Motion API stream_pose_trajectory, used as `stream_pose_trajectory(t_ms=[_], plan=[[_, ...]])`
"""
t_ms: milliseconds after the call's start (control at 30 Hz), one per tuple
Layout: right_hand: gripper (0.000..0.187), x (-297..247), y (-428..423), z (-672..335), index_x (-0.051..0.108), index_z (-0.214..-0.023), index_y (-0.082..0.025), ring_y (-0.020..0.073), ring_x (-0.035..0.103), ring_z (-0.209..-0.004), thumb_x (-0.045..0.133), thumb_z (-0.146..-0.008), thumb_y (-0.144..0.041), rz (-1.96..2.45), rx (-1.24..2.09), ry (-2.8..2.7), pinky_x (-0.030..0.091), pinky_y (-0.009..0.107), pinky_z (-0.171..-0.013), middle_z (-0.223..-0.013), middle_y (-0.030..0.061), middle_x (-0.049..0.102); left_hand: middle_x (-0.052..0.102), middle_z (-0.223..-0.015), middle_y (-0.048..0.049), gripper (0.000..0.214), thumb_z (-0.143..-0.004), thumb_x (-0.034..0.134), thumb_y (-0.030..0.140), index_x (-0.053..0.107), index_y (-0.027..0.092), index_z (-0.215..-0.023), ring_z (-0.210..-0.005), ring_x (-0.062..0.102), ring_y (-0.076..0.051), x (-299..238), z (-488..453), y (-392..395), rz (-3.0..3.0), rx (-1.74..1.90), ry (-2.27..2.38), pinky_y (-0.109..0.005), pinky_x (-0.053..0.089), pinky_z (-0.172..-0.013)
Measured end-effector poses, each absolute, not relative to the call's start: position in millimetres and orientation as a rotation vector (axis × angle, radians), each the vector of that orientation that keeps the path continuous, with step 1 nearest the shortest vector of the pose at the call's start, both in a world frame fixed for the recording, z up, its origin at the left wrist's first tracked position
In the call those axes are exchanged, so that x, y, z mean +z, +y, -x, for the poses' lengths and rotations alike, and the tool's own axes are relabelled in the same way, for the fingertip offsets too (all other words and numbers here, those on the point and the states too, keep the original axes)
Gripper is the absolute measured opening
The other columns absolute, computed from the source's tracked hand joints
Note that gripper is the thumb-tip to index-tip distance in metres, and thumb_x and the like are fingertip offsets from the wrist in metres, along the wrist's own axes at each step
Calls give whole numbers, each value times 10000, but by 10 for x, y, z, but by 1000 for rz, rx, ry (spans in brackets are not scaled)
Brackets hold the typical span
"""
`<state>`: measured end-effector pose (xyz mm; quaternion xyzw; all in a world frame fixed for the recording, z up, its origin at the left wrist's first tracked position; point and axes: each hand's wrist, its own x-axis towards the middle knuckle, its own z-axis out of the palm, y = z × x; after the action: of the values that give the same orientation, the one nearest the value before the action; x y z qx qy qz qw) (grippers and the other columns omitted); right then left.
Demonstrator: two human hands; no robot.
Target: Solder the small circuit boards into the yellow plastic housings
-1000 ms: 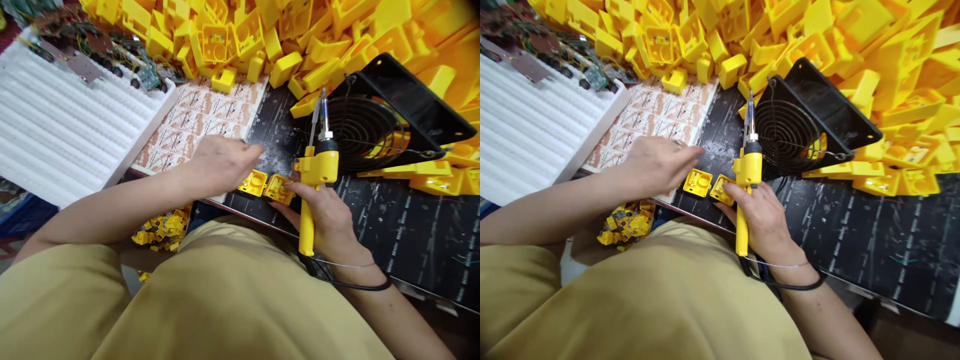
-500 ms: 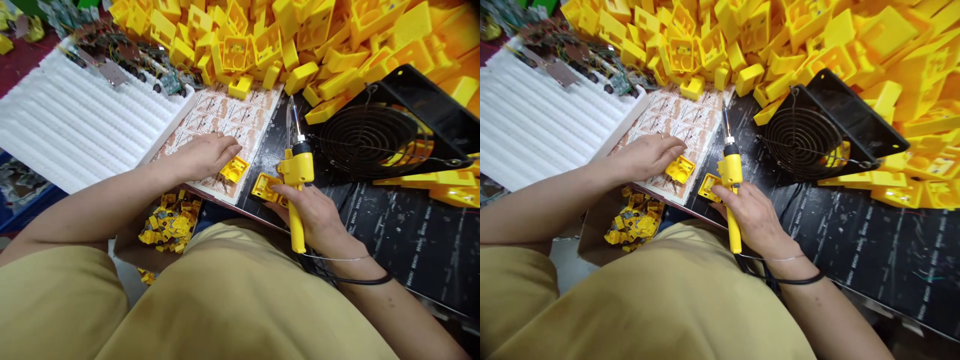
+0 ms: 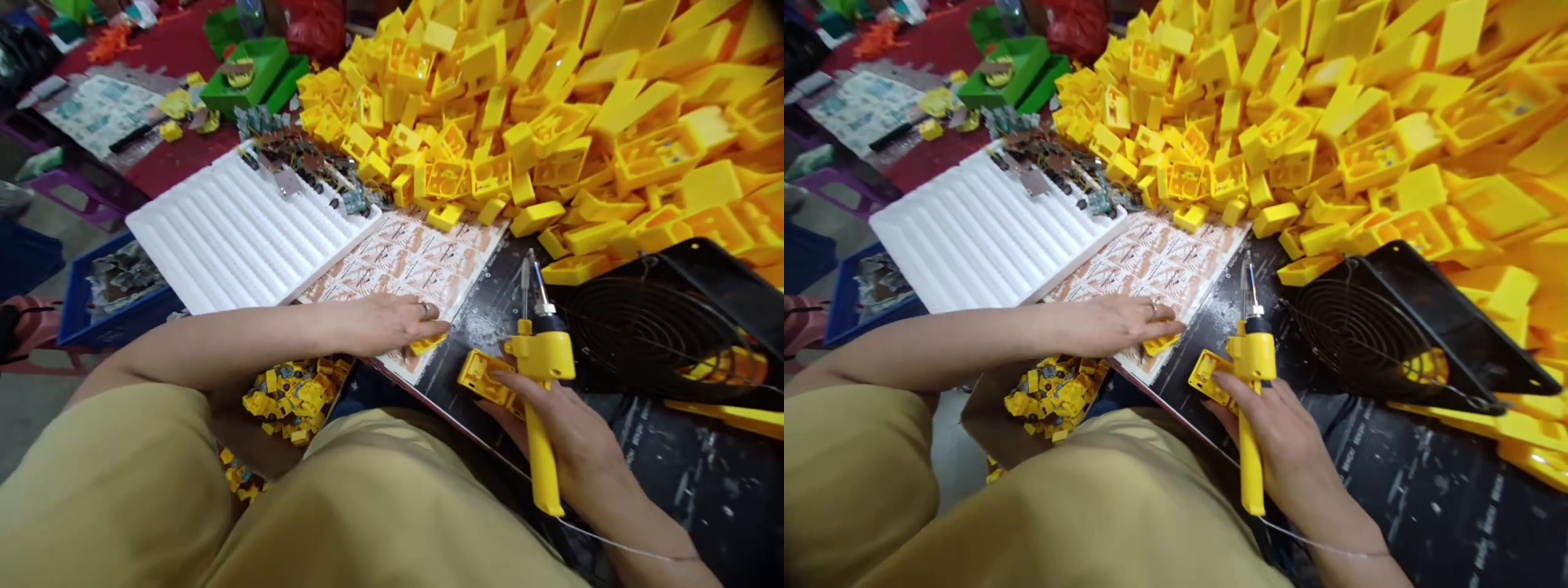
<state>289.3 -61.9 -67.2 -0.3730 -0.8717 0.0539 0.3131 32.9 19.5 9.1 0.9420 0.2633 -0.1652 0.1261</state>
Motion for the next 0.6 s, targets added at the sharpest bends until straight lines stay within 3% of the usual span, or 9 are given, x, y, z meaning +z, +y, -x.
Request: stream_pose_trajectory(t_ms=[100,233,367,467,600], plan=[[324,-638,-597,-2910,516,-1218,-197,183,658,-807,595,-908,-244,967,143,-2330,551,337,-776,-919,44,669,553,-1368,-159,694,-884,588,416,346,155,-1481,-1069,612,-248,117,-413,256,-2712,-423,860,-316,501,-774],[363,-650,-596,-2912,526,-1186,-195,207,670,-835,664,-866,-298,1001,76,-2298,527,398,-886,-921,48,674,665,-1112,-121,470,-912,490,526,636,168,-1178,-1073,578,-296,279,-209,812,-2738,-170,1656,-460,434,-924],[357,-773,-570,-2925,529,-1179,-220,231,672,-950,665,-862,-311,1050,47,-2247,551,380,-827,-1032,67,677,651,-1085,-147,607,-858,501,635,681,87,-1047,-1182,479,-336,322,121,1492,-2546,-82,2184,-528,302,-1033],[394,-862,-549,-2927,517,-1206,-244,222,674,-923,671,-856,-343,1030,26,-2258,563,363,-781,-989,45,678,659,-1112,-102,566,-843,526,581,669,82,-1071,-1175,472,-281,246,168,1770,-2469,-245,2105,-496,259,-1081],[443,-852,-584,-2910,491,-1263,-228,225,666,-935,664,-860,-293,1084,72,-2264,564,364,-777,-1033,69,674,682,-1015,-81,382,-676,733,363,686,124,-970,-1091,550,-298,167,111,1956,-2326,-285,2082,-484,328,-1034]])
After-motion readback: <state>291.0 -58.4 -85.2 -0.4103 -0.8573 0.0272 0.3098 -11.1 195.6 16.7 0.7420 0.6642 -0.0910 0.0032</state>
